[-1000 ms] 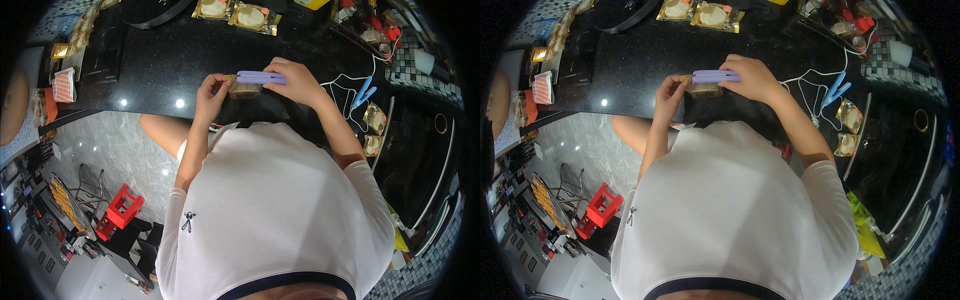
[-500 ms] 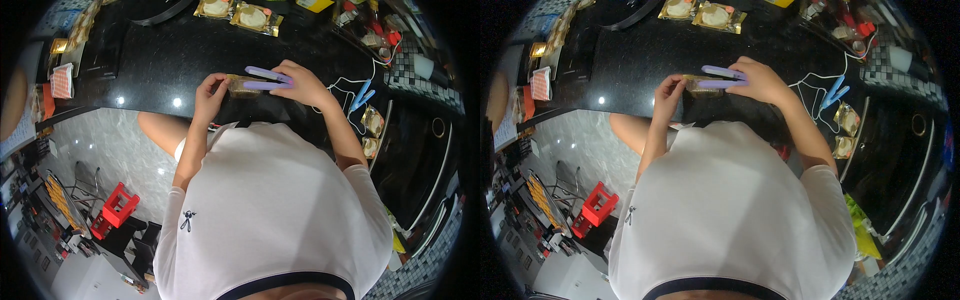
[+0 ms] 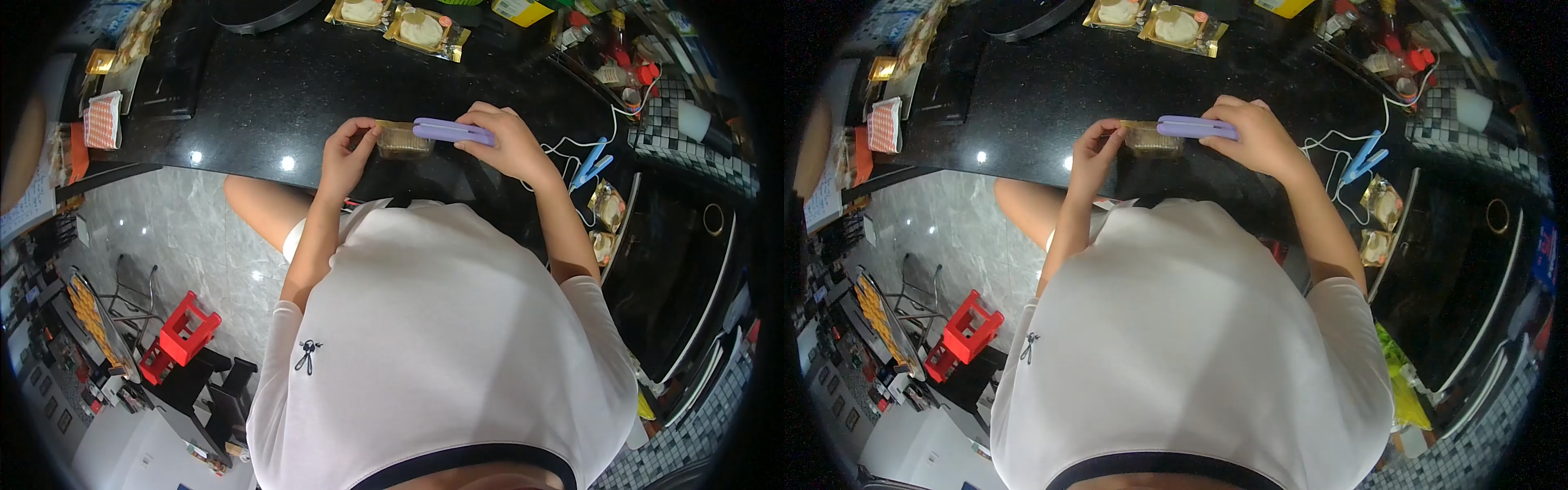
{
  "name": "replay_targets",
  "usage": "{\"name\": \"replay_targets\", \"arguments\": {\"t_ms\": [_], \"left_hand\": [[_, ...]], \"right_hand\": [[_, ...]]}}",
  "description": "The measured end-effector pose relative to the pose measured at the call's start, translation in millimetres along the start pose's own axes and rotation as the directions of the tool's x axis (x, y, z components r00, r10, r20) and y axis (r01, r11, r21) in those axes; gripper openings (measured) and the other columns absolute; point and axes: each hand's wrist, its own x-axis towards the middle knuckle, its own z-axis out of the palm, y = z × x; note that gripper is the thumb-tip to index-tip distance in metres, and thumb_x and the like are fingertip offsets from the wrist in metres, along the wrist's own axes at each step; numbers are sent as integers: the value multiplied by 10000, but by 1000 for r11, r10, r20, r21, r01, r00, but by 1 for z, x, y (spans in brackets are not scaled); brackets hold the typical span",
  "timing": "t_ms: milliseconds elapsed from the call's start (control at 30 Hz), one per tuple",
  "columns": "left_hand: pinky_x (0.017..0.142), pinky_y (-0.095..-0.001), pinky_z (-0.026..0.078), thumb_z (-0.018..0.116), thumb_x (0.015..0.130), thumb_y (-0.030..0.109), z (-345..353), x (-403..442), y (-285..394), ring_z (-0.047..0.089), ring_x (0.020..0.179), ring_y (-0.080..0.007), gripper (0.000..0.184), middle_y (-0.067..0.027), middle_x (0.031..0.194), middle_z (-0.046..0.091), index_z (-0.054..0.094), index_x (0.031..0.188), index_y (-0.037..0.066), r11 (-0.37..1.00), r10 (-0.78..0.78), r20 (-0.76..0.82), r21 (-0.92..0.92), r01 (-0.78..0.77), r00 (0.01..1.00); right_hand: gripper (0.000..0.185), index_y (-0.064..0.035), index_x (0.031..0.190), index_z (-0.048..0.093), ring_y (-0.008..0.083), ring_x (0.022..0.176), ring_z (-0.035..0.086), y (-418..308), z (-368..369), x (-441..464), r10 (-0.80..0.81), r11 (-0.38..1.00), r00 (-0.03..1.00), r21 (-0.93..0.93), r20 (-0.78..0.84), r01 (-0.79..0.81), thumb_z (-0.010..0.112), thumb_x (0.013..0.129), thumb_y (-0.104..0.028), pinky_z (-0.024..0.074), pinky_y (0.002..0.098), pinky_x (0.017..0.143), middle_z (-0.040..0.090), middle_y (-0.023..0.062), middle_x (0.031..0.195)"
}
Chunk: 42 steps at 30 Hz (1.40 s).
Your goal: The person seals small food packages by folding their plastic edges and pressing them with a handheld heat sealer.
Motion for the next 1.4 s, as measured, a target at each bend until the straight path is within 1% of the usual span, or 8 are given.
{"name": "replay_targets", "arguments": {"t_ms": [300, 700, 900, 1033, 1100, 1200, 1300, 1400], "left_hand": [[768, -202, 448, 609, 900, 92, 3, 0, -2, 568, 845, -60, 122, -4, 927, 640, 615, 990, 11, 1000, 17, 2, -23, -17, 1000], [715, -188, 433, 647, 873, 97, 2, 0, 2, 537, 778, -44, 127, 21, 873, 616, 615, 976, 29, 1000, -5, 32, -24, 6, 999], [675, -200, 438, 673, 841, 94, 0, 3, 3, 535, 744, -60, 116, 1, 837, 610, 628, 916, 17, 991, 45, 69, 124, -53, 997], [665, -216, 445, 667, 825, 70, -2, 2, 1, 543, 724, -72, 90, -20, 803, 609, 625, 859, -2, 974, 110, -48, 205, -98, 993], [655, -221, 445, 666, 818, 65, -7, -6, 5, 549, 715, -75, 86, -25, 784, 607, 619, 833, -6, 977, 141, -173, 181, -109, 975], [641, -279, 451, 676, 783, 56, -11, -19, 29, 574, 702, -153, 84, -63, 761, 609, 610, 797, 6, 871, 274, -305, 481, -100, 912], [643, -355, 432, 688, 736, 68, -3, -19, 36, 563, 705, -251, 92, -94, 755, 604, 605, 762, 37, 524, 557, -14, 782, -338, 831], [693, -394, 400, 695, 695, 130, 22, -6, 30, 558, 763, -272, 119, -75, 742, 597, 588, 711, 81, 381, 533, 146, 838, -391, 833]], "right_hand": [[404, -71, 1043, 614, 238, 902, 581, -4, 16, 7, -26, 999, 998, -22, -54, 25, 727, 728, -297, 386, 357, 812, 588, 67, 969], [249, -91, 945, 651, 234, 818, 568, -5, 19, 15, -37, 997, 999, -68, -40, 34, 675, 772, -269, 355, 339, 809, 596, 55, 895], [284, -68, 992, 634, 235, 813, 545, -4, 17, 14, -47, 999, 999, -10, -2, 47, 694, 770, -234, 349, 327, 842, 587, 60, 894], [331, -51, 1014, 625, 246, 841, 558, 5, 18, 13, 48, 998, 990, 50, -130, -42, 726, 755, -231, 395, 322, 826, 584, 85, 919], [356, -17, 1035, 616, 181, 788, 547, 22, 11, 14, 49, 987, 968, 159, -247, -9, 752, 750, -181, 431, 260, 700, 566, 77, 902], [393, -20, 1016, 636, 194, 784, 577, 33, 3, 3, 252, 961, 898, 201, -361, -189, 763, 737, -267, 443, 289, 707, 579, 78, 875], [414, -12, 1016, 644, 181, 767, 567, 44, 9, -8, 354, 932, 847, 220, -397, -287, 773, 725, -277, 440, 284, 700, 570, 72, 853], [409, -14, 1012, 654, 181, 767, 567, 45, 21, -16, 435, 895, 815, 277, -383, -348, 773, 724, -280, 440, 287, 699, 571, 71, 843]]}}
